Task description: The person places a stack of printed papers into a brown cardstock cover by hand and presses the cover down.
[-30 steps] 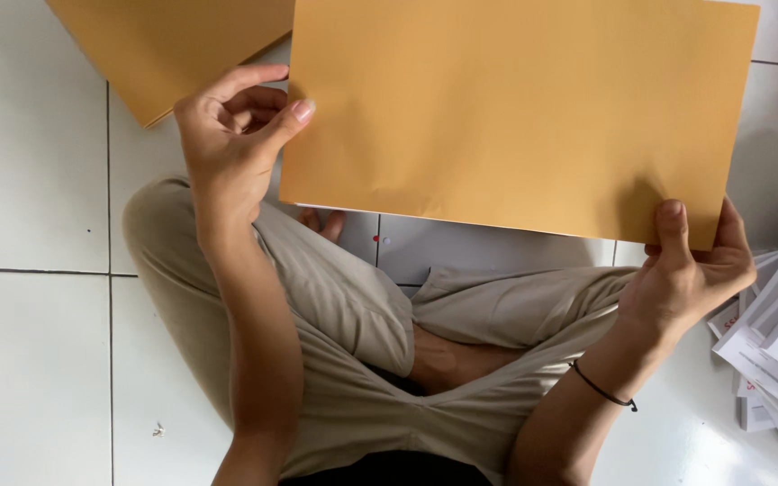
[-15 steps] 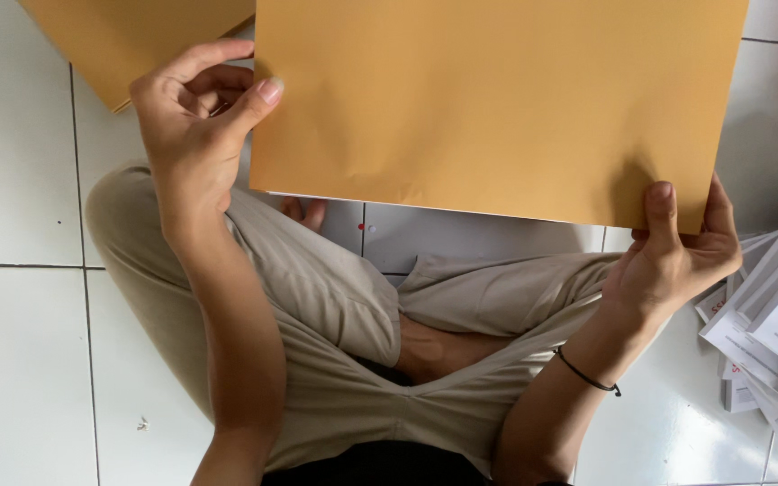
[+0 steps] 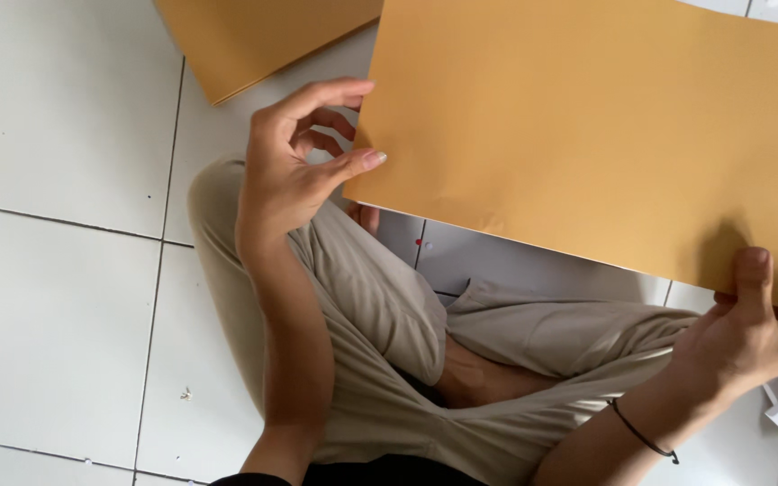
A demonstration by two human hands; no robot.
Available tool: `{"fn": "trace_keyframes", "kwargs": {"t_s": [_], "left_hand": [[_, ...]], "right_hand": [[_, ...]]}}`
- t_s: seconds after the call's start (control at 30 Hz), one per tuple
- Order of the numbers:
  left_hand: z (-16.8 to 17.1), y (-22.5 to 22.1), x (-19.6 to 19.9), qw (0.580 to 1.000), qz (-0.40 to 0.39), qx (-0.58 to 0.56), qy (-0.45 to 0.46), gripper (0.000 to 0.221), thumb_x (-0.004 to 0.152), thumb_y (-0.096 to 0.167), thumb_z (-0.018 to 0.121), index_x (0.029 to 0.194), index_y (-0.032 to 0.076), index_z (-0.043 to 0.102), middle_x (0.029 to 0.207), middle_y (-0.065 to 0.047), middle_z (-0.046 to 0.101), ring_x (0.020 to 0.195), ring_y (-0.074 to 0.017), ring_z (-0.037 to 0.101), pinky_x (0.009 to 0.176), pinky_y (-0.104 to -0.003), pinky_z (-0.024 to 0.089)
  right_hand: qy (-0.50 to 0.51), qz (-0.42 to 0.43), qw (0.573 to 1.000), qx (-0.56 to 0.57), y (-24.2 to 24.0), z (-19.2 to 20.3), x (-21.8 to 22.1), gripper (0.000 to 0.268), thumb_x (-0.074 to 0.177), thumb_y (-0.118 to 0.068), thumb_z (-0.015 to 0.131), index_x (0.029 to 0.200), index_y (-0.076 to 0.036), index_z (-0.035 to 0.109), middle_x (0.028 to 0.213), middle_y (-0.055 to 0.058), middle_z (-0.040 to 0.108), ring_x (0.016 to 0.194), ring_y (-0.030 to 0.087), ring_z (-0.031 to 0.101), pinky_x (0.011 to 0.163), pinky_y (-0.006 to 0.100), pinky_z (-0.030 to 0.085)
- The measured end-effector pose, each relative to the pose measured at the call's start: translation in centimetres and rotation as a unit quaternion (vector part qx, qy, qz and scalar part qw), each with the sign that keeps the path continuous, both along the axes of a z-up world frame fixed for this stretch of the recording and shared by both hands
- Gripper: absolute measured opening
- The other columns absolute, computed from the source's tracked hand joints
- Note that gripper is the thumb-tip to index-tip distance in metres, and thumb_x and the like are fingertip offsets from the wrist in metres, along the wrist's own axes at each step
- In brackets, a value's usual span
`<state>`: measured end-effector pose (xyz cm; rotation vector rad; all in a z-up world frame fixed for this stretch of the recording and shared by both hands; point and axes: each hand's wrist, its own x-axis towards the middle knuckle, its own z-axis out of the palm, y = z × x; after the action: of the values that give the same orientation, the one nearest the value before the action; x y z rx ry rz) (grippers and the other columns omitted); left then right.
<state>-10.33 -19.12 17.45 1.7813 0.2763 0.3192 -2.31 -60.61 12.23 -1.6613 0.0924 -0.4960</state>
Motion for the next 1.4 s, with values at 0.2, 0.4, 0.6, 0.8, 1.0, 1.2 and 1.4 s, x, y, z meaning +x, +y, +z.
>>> {"fn": "trace_keyframes", "kwargs": {"t_s": [0.2,0.4,0.6,0.8,1.0,1.2,1.4], "left_hand": [[-0.3,0.2,0.0,1.000,-0.020,-0.010,-0.007,0.036,0.084,0.014,0.080,0.119,0.008,0.074,0.110,-0.005,0.071,0.085,-0.0133,0.067,0.078,-0.024,0.055],[-0.4,0.1,0.0,0.999,-0.016,-0.036,-0.007,0.034,0.085,0.013,0.079,0.118,0.007,0.075,0.102,-0.004,0.072,0.080,-0.0116,0.063,0.075,-0.023,0.055],[-0.3,0.0,0.1,0.998,-0.010,-0.058,0.008,0.035,0.085,0.009,0.081,0.119,0.007,0.075,0.100,-0.002,0.069,0.077,-0.0112,0.060,0.072,-0.021,0.055],[-0.3,0.0,0.1,0.999,-0.013,-0.049,0.000,0.036,0.085,0.007,0.079,0.121,0.005,0.074,0.102,-0.003,0.069,0.077,-0.0100,0.062,0.076,-0.022,0.054],[-0.3,-0.1,0.1,0.999,-0.004,-0.039,0.010,0.033,0.086,0.008,0.078,0.119,0.007,0.075,0.104,-0.002,0.070,0.076,-0.0109,0.058,0.076,-0.022,0.054],[-0.1,-1.6,0.9,0.996,0.074,-0.046,0.015,0.021,0.080,0.016,0.084,0.098,0.012,0.075,0.097,0.001,0.073,0.067,-0.0088,0.057,0.056,-0.021,0.055],[-0.4,-1.5,0.9,0.996,0.070,-0.060,0.005,0.022,0.083,0.013,0.084,0.102,0.007,0.075,0.080,-0.001,0.065,0.066,-0.0075,0.056,0.054,-0.021,0.052]], "right_hand": [[0.136,-0.180,0.974,0.029,-3.9,-3.8,0.4,0.028,0.094,-0.023,0.102,0.096,-0.015,0.076,0.096,-0.005,0.074,0.082,0.007,0.066,0.069,0.023,0.050],[0.170,-0.147,0.974,0.031,-0.9,-1.2,0.5,0.012,0.097,-0.020,0.084,0.106,-0.025,0.078,0.103,-0.017,0.073,0.101,-0.002,0.073,0.080,0.015,0.050],[0.156,-0.119,0.980,0.044,-0.7,-0.9,0.6,0.015,0.097,-0.020,0.084,0.109,-0.026,0.078,0.111,-0.015,0.076,0.107,-0.001,0.075,0.084,0.014,0.051],[0.146,-0.112,0.980,0.076,-0.1,-0.4,0.5,0.021,0.093,-0.019,0.087,0.113,-0.022,0.080,0.113,-0.012,0.080,0.112,0.004,0.081,0.097,0.016,0.067],[0.168,-0.146,0.972,0.081,0.0,-0.1,0.3,0.028,0.087,-0.026,0.094,0.111,-0.021,0.082,0.111,-0.012,0.083,0.107,0.002,0.083,0.084,0.013,0.062],[0.106,-0.162,0.979,0.055,-2.9,-2.8,0.5,0.028,0.096,-0.012,0.101,0.097,-0.013,0.073,0.098,-0.002,0.072,0.084,0.010,0.066,0.070,0.024,0.049],[0.033,-0.058,0.997,0.048,-1.6,-1.7,-0.2,0.036,0.100,0.000,0.089,0.127,-0.005,0.065,0.114,0.006,0.072,0.103,0.014,0.073,0.086,0.030,0.064]]}}
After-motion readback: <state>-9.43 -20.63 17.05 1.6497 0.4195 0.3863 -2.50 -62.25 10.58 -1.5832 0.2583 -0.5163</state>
